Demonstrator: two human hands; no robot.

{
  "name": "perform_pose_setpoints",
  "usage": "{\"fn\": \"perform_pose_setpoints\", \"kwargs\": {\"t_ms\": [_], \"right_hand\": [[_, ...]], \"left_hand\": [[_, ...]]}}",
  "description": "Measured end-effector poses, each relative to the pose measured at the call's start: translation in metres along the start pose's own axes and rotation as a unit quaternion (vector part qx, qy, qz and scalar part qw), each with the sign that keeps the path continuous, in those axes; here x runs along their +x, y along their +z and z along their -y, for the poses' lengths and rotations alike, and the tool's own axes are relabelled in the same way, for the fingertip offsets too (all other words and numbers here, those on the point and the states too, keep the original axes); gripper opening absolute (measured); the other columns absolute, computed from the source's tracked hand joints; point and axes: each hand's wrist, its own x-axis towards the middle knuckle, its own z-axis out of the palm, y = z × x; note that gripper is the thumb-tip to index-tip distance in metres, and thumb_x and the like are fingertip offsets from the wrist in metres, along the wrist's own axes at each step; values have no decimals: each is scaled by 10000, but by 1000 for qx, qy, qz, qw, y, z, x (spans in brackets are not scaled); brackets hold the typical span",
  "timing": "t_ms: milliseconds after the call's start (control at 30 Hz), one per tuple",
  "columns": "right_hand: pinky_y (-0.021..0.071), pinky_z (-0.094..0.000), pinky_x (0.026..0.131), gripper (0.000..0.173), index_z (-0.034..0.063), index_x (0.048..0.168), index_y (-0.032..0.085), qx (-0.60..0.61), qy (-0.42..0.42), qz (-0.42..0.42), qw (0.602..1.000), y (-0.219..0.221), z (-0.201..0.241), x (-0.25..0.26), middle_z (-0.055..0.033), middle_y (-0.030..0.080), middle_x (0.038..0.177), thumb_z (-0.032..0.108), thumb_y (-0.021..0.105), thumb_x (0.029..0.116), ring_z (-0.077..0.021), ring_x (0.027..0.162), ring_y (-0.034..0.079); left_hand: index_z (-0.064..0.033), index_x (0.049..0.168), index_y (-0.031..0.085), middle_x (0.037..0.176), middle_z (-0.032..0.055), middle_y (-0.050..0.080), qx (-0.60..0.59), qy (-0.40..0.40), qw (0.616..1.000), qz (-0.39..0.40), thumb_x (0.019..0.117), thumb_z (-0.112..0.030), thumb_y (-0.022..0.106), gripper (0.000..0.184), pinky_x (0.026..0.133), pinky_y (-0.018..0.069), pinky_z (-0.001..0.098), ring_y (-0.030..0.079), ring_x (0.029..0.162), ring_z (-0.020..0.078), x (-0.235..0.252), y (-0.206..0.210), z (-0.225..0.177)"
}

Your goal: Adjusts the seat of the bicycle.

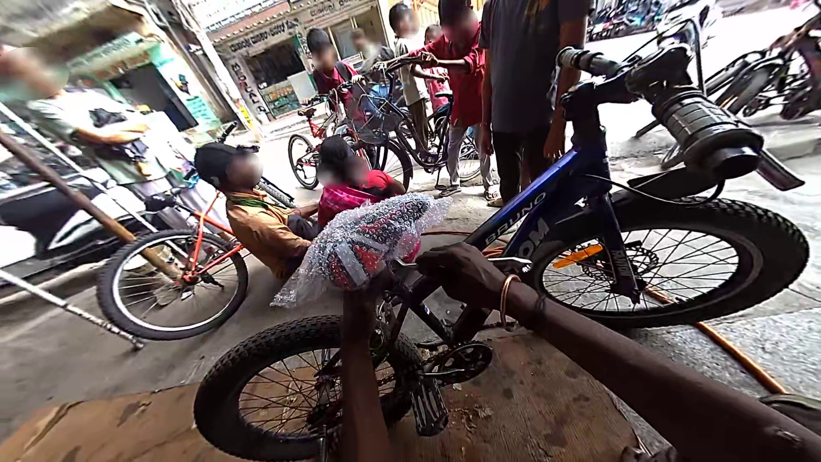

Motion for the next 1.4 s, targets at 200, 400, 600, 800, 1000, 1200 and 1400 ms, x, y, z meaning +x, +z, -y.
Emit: {"fn": "perform_pose_setpoints", "kwargs": {"t_ms": [200, 400, 600, 800, 1000, 1200, 1400], "right_hand": [[556, -423, 653, 129, 148, 887, 702, -27, -7, 39, 999, 14, 1, -16, 8, 662, 760, 165, 605, 970, -162, 720, 661], [527, -475, 645, 115, 127, 910, 692, -32, -11, 62, 998, 6, 4, 10, -36, 670, 787, 182, 611, 972, -222, 741, 668], [535, -508, 710, 178, 149, 954, 718, -128, -24, 154, 979, -24, 11, 41, -48, 687, 836, 254, 590, 1020, -254, 821, 682], [527, -548, 721, 208, 154, 980, 716, -73, 69, 131, 986, -8, 18, 30, -53, 697, 836, 299, 575, 1030, -267, 818, 685], [553, -411, 737, 303, 96, 1078, 752, 141, 140, -88, 976, 80, 16, 13, -46, 707, 823, 292, 526, 1037, -171, 763, 667], [504, -382, 604, 415, 91, 933, 710, 207, 113, -86, 968, 73, 15, 5, -13, 598, 667, 413, 481, 1063, -139, 602, 579], [516, -501, 689, 274, 138, 958, 679, -132, 22, 176, 975, -4, 28, 43, -56, 659, 777, 363, 544, 1037, -259, 773, 670]], "left_hand": [[-145, 1241, 664, 1063, 32, 701, 97, -18, 994, -49, 966, -385, 694, 367, 785, 556, 347, 656, 881, 135, 9, 17, -1], [-81, 1243, 641, 1094, 58, 715, 11, 9, 1000, -24, 967, -300, 693, 356, 860, 587, 375, 693, 965, 170, 12, 14, 5], [-54, 1291, 586, 1115, 71, 700, -88, -1, 996, -28, 834, -192, 801, 524, 898, 585, 355, 687, 996, 165, 13, 2, 21], [83, 1295, 498, 1079, 75, 678, -51, 49, 994, -78, 812, -209, 759, 621, 895, 577, 291, 675, 980, 91, 12, 7, 34], [104, 1235, 555, 1052, 102, 676, 4, 22, 997, -74, 867, -78, 688, 430, 898, 554, 253, 659, 963, 83, 10, 6, 20], [91, 1170, 616, 1008, 93, 725, 17, 54, 998, -39, 860, -126, 748, 401, 907, 575, 255, 699, 949, 90, 8, 0, 19], [97, 1182, 592, 1009, 60, 689, 45, 33, 997, -60, 843, -142, 709, 431, 885, 542, 202, 654, 935, 14, 0, 7, 9]]}}
